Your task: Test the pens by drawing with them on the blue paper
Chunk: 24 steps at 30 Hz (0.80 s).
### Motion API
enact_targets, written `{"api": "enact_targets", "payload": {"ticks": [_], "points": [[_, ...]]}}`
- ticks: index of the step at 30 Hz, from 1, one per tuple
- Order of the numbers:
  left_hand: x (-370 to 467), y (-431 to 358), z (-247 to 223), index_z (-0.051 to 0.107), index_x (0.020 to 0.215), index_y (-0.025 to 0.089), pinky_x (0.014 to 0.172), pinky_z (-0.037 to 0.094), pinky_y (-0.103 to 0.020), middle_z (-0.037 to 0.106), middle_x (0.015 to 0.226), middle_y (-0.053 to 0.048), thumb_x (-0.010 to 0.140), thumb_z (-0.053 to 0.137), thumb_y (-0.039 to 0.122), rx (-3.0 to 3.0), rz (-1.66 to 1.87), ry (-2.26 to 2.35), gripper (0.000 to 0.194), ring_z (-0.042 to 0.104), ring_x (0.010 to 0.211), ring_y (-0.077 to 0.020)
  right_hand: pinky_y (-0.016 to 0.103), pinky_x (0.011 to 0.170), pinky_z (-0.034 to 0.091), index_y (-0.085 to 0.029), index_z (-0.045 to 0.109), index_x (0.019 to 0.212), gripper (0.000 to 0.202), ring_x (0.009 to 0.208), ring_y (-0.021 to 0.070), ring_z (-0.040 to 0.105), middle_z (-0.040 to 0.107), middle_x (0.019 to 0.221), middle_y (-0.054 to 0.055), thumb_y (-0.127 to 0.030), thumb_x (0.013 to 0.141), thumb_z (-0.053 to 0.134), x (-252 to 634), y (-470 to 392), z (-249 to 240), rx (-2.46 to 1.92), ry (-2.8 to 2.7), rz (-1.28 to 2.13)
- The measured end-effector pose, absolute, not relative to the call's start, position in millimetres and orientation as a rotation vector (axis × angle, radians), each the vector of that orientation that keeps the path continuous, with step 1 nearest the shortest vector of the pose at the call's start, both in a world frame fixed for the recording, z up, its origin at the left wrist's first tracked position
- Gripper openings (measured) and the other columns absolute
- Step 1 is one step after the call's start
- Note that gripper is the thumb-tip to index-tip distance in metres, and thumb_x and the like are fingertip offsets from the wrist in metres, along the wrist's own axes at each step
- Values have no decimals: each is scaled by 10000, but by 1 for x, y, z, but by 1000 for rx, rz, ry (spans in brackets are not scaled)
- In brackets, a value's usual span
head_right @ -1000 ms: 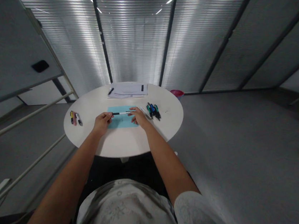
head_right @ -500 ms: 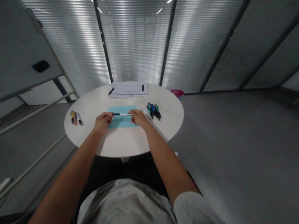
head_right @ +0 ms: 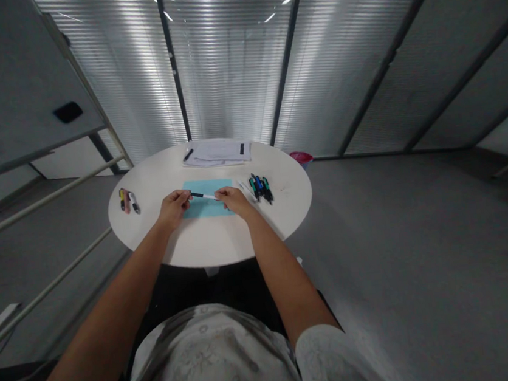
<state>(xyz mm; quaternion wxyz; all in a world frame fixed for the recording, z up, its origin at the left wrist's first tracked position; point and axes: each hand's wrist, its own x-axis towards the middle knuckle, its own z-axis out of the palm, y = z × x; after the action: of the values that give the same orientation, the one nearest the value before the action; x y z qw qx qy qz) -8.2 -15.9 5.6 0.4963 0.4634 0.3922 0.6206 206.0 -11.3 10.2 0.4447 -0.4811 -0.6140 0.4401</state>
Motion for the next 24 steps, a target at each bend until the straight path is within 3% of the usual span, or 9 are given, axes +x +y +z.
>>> {"api": "enact_targets", "payload": {"ticks": [6, 15, 24], "points": [[-6, -15, 8, 622, 729, 153, 490, 333, -219, 606, 665, 2, 665, 762, 360, 1054, 1536, 965, 258, 459, 489, -61, 174, 389, 274, -176, 676, 856, 205, 404, 63, 424, 514, 493, -63, -352, 752, 669, 206, -10, 12, -1222, -1407, 1082], [-6, -11, 5, 593, 754, 164, 544, 401, -232, 608, 669, -3, 670, 762, 337, 944, 1551, 960, 256, 495, 522, -68, 163, 375, 274, -187, 654, 824, 187, 442, 65, 461, 523, 529, -61, -331, 712, 693, 208, -8, 15, -1196, -1213, 1121], [-7, -15, 9, 688, 846, 138, 510, 363, -224, 622, 677, -28, 641, 735, 260, 993, 1481, 911, 243, 489, 527, -73, 171, 401, 277, -184, 653, 825, 215, 459, 65, 459, 532, 541, -52, -363, 720, 708, 206, -14, 19, -1198, -1259, 1106]]}}
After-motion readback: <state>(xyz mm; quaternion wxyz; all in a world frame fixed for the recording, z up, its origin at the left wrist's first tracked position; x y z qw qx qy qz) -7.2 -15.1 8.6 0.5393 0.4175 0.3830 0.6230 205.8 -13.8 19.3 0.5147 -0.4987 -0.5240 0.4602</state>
